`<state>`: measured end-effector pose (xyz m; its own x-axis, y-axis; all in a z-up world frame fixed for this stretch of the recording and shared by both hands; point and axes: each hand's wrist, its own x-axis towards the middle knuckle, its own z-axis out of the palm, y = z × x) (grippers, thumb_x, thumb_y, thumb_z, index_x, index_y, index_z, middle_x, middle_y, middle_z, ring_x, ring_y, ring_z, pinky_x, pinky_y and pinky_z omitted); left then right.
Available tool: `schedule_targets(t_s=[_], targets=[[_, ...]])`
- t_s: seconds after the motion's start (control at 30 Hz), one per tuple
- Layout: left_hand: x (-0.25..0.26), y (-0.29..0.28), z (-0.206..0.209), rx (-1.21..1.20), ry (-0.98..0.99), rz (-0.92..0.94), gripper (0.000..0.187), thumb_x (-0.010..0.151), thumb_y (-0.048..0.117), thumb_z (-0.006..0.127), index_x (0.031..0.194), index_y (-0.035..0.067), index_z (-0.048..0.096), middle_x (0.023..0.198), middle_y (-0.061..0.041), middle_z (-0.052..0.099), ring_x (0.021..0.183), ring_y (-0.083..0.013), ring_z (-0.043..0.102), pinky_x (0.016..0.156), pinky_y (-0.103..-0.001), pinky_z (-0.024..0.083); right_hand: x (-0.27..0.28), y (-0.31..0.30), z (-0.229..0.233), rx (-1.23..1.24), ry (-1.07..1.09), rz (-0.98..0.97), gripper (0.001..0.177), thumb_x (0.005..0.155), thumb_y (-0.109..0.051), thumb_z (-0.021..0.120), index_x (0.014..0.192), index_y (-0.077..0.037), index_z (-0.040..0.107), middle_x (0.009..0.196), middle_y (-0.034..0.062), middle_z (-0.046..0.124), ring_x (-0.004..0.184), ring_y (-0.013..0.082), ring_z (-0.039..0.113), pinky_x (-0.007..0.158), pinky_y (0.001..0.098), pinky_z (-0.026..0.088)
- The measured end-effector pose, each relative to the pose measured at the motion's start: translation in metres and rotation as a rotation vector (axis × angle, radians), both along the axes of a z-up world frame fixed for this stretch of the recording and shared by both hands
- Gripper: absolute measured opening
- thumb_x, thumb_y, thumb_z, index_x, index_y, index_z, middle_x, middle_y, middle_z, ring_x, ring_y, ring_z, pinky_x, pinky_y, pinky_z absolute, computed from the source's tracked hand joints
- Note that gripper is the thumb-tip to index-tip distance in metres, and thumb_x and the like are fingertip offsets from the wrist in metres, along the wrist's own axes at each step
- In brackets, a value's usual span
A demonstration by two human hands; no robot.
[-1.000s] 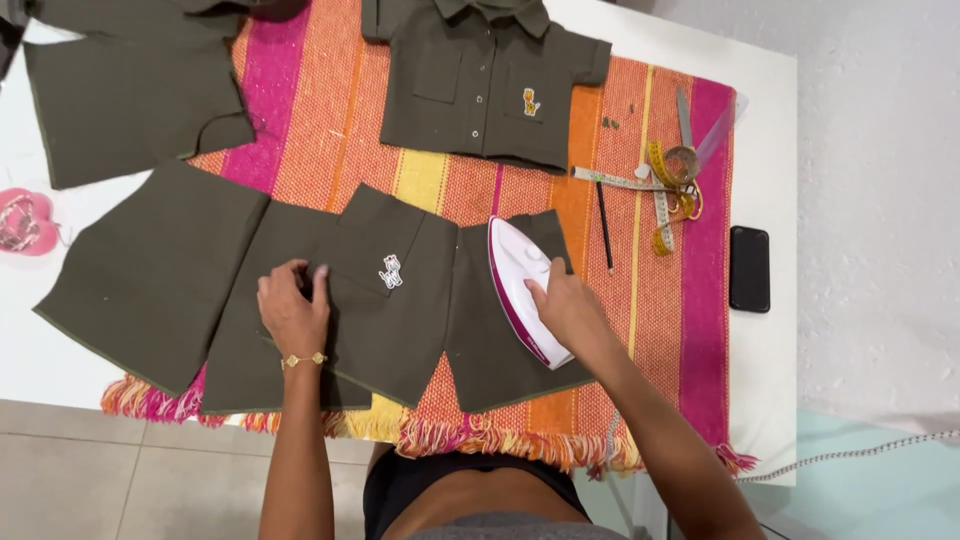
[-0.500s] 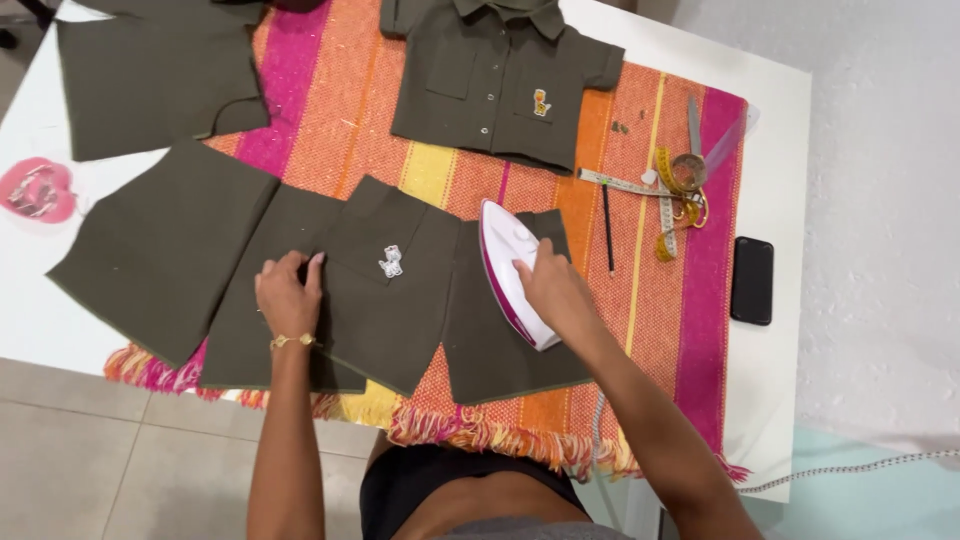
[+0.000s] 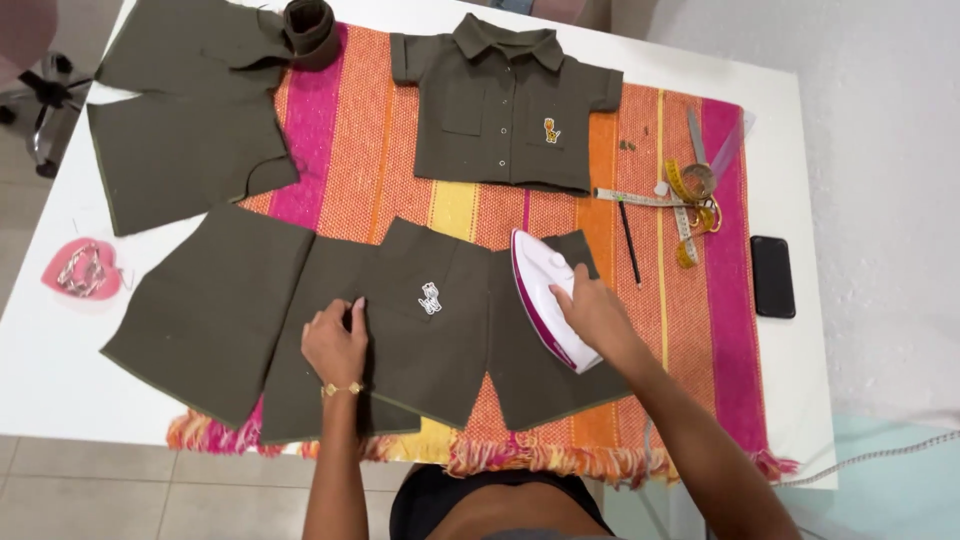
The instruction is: Ironing decorative patches onto green fabric pieces using a hand iron on a work table.
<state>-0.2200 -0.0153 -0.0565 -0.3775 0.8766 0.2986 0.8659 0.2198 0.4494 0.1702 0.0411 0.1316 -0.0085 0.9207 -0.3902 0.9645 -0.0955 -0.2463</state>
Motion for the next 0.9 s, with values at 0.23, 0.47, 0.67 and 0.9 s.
schedule_targets(t_s=[0.23, 0.47, 0.67, 0.9], targets=[[0.014, 0.006, 0.007, 0.068, 0.036, 0.028, 0.025, 0.102, 0.041, 0.084, 0.092, 0.020, 0.075, 0.083, -0.002, 0.078, 0.080, -0.0243, 0.073, 0.079, -0.038, 0.052, 0.000, -0.007, -0.003, -0.010, -0.037, -0.062, 0.054, 0.112, -0.045, 0.050, 0.130, 0.006, 0.057, 0.104, 0.0420, 0.074, 0.105, 0.0589, 0.075, 0.088, 0.0638, 0.061], [0.117, 0.030, 0.029, 0.206, -0.127, -0.817, 0.030, 0.084, 0.012, 0.079, 0.109, 0.028, 0.078, 0.123, 0.006, 0.073, 0.127, -0.0252, 0.060, 0.103, -0.050, 0.040, -0.008, 0.000, -0.003, 0.009, -0.039, -0.045, 0.053, 0.112, -0.046, 0.049, 0.126, 0.004, 0.055, 0.104, 0.0416, 0.073, 0.106, 0.0591, 0.075, 0.089, 0.0633, 0.061], [0.119, 0.051, 0.076, 0.021, 0.032, -0.838, 0.054, 0.109, 0.038, 0.057, 0.158, 0.016, 0.051, 0.169, -0.006, 0.047, 0.165, -0.0331, 0.027, 0.129, -0.072, 0.006, -0.007, 0.002, -0.002, 0.010, -0.037, -0.037, 0.055, 0.112, -0.050, 0.048, 0.124, 0.004, 0.055, 0.102, 0.0414, 0.073, 0.104, 0.0585, 0.075, 0.087, 0.0627, 0.062], [0.127, 0.045, 0.058, -0.026, 0.124, -0.700, 0.072, 0.109, 0.058, 0.047, 0.166, 0.013, 0.045, 0.172, -0.013, 0.047, 0.166, -0.0298, 0.030, 0.132, -0.076, 0.005, -0.005, 0.002, -0.006, 0.017, -0.036, -0.034, 0.055, 0.112, -0.048, 0.049, 0.125, 0.004, 0.057, 0.100, 0.0388, 0.074, 0.103, 0.0569, 0.076, 0.086, 0.0610, 0.063]])
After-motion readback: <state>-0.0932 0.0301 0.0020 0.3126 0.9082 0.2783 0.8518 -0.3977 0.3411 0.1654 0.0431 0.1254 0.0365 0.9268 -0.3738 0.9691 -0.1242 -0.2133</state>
